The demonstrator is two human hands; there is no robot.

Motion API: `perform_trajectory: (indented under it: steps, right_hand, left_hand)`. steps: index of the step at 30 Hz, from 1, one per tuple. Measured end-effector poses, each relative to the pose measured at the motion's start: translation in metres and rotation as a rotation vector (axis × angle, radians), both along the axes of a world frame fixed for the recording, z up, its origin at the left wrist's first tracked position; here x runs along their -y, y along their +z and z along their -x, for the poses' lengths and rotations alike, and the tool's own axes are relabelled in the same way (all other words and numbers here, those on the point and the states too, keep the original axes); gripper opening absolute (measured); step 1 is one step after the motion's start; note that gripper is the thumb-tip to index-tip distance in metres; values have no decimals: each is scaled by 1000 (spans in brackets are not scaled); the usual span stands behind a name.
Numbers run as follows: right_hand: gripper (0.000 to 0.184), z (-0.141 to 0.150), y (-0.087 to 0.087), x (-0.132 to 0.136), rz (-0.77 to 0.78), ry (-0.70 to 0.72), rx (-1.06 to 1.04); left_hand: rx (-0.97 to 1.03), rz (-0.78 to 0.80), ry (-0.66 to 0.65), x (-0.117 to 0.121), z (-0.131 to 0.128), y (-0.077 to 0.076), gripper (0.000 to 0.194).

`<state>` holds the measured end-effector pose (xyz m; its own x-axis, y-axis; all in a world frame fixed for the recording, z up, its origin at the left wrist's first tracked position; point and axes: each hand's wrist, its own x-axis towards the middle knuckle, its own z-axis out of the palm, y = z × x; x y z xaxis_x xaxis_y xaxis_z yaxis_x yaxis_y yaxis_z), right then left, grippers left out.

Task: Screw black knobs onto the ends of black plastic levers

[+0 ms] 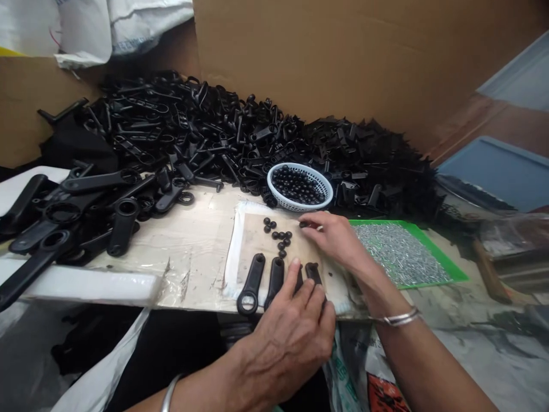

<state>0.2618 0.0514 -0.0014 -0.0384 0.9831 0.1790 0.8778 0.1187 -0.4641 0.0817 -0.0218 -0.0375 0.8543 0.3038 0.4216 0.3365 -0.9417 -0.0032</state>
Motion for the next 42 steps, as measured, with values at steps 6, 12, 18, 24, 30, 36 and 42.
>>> perform_trajectory:
  steps: [6, 12, 18, 24, 30, 36, 42]
  right_hand:
    - [23, -14, 8, 41, -31, -13, -331]
    - [19, -16, 9, 62, -69, -40, -478]
    - [24, -20, 12, 77, 43, -67, -451]
    - [22, -13, 14, 83, 39, 79, 18]
    - [20, -5, 15, 80, 101, 133, 235]
    - [18, 1, 19, 77, 147, 141, 347]
    - [18, 9, 24, 75, 217, 158, 426]
  left_hand:
    - [54, 11, 3, 3, 1, -3, 16]
    - [74, 36, -14, 2, 0, -5, 16]
    - [56, 90, -20, 1, 1, -4, 15]
    - [66, 117, -18, 1, 1, -2, 12]
    - [54, 146, -15, 2, 1, -5, 15]
    - [50, 156, -29, 2, 1, -2, 16]
    - [57, 141, -22, 2, 1, -2, 16]
